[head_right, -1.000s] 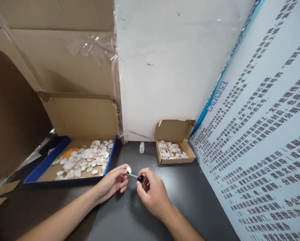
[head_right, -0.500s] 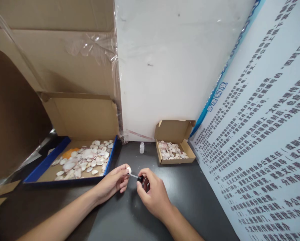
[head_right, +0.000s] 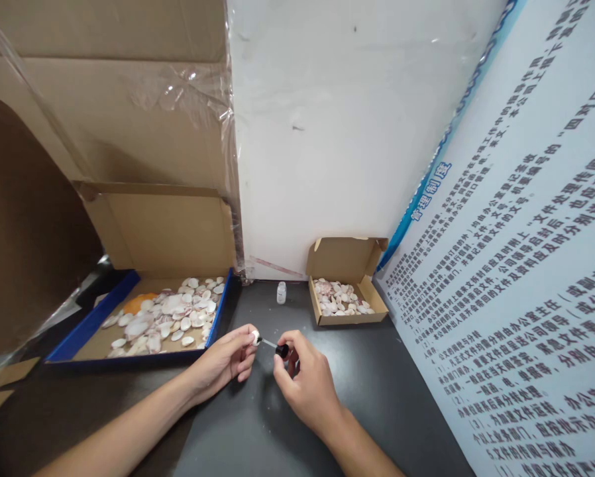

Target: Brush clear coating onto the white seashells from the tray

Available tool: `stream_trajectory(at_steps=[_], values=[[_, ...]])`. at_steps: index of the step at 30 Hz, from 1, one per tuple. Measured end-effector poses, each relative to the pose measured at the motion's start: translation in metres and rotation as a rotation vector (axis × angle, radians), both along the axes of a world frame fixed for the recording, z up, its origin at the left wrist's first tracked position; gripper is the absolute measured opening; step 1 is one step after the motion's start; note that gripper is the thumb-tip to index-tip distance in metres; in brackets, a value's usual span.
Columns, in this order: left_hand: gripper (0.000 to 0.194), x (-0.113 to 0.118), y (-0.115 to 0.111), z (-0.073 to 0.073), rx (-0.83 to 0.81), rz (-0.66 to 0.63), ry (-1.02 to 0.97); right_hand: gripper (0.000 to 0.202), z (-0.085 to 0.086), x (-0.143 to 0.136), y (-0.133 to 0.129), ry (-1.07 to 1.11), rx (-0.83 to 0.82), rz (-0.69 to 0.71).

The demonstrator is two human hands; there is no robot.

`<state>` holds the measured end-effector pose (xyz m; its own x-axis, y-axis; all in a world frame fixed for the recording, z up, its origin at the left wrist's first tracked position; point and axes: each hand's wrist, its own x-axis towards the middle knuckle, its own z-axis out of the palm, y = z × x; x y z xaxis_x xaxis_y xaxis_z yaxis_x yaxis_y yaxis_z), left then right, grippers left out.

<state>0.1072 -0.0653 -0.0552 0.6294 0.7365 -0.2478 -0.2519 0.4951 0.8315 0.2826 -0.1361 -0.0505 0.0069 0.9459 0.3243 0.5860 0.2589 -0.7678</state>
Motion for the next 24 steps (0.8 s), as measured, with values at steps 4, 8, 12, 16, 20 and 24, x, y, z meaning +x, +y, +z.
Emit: stream_trajectory(at_steps=[4,8,12,16,20,24], values=[[0.023,0.001,0.001,0.001,-0.007,0.002,-0.004,0.010,0.001,0.001,-0.001,0.035,0.002,-0.002],[0.022,0.000,0.000,0.002,-0.011,0.004,-0.009,0.010,0.000,0.002,0.000,0.023,-0.010,0.019],[0.021,0.001,-0.001,0.001,0.004,0.014,0.008,0.010,0.000,0.003,0.001,0.013,0.004,-0.026],[0.020,0.012,0.010,0.003,0.066,0.101,0.075,0.011,0.003,0.008,0.003,0.084,0.066,-0.020],[0.020,0.029,0.033,0.008,0.137,0.191,0.093,0.011,0.007,0.021,0.010,0.118,0.179,-0.186],[0.020,0.044,0.054,0.005,0.173,0.280,0.127,0.011,0.008,0.030,0.016,0.132,0.207,-0.233]])
